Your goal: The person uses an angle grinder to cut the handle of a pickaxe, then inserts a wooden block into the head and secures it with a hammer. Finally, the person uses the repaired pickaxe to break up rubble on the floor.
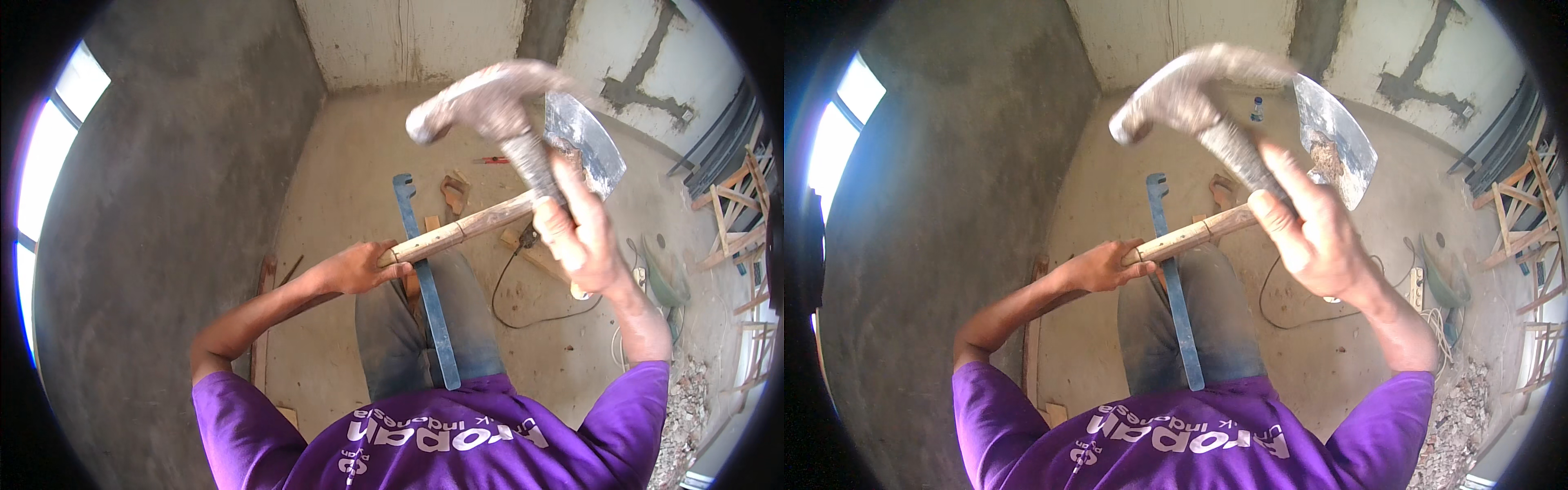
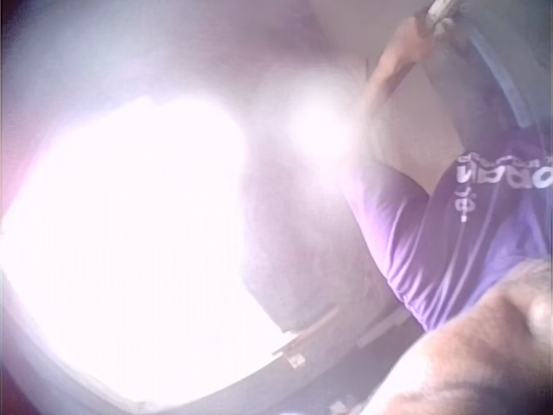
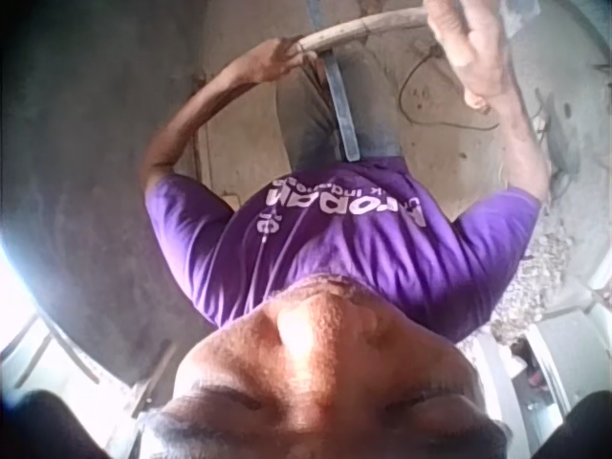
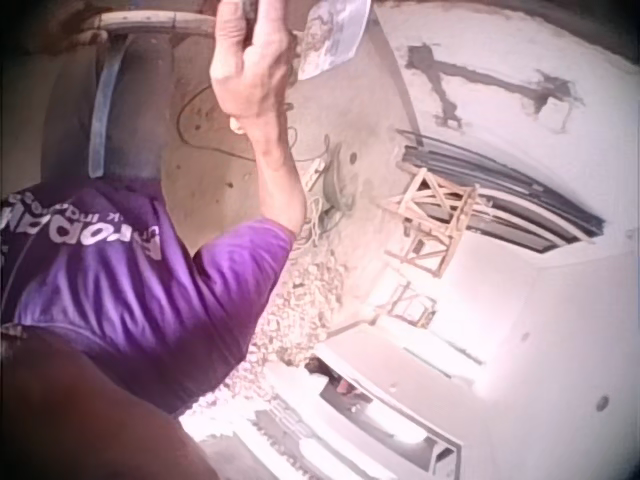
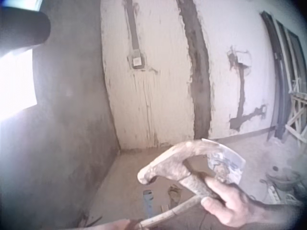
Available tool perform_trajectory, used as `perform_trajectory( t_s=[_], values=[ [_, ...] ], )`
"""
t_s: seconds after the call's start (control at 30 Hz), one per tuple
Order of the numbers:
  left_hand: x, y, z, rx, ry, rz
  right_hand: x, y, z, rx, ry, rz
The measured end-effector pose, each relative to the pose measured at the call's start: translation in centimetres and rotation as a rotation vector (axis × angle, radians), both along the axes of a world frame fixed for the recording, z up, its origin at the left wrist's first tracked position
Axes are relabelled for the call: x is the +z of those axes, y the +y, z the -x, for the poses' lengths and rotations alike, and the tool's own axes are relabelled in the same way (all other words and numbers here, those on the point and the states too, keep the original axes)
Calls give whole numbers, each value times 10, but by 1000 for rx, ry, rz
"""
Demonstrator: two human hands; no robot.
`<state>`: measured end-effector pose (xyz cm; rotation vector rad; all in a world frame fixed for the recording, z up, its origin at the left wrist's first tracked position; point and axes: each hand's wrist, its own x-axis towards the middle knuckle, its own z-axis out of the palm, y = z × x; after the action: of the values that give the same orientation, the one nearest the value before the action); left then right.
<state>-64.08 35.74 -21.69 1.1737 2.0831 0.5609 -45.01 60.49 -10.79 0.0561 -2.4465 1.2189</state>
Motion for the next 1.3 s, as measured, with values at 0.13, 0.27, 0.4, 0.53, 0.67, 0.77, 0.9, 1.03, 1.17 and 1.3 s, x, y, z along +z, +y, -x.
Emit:
perform_trajectory(
  t_s=[0.13, 0.27, 0.4, 0.53, 0.67, 0.77, 0.9, 1.03, 1.17, 1.3],
  values=[
    [2, -2, 3, -19, 1, 30, 3, -4, -1, 66, 70, -41],
    [-2, -2, 2, -10, -3, -12, -39, -9, 6, 150, -595, -234],
    [-8, -6, 0, 10, 5, -22, -44, -4, 12, 101, -97, -188],
    [-17, -10, 4, -2, -44, -56, 17, -11, 2, -2, 258, 457],
    [-17, -7, 3, 3, -16, -51, -17, -4, 6, 47, 224, 406],
    [-23, -11, 4, -10, 5, -84, -68, 2, 16, 120, -454, -199],
    [-9, -6, 9, -29, -18, -79, -27, 18, 22, -76, -95, -87],
    [-8, -16, 6, 21, 10, -16, 7, -3, 11, 7, 219, 244],
    [-1, -7, 10, -18, -7, -11, -36, -6, 14, 126, -173, -218],
    [-7, -7, 11, -9, -30, -46, -51, -5, 17, 113, -292, -276]
  ],
)
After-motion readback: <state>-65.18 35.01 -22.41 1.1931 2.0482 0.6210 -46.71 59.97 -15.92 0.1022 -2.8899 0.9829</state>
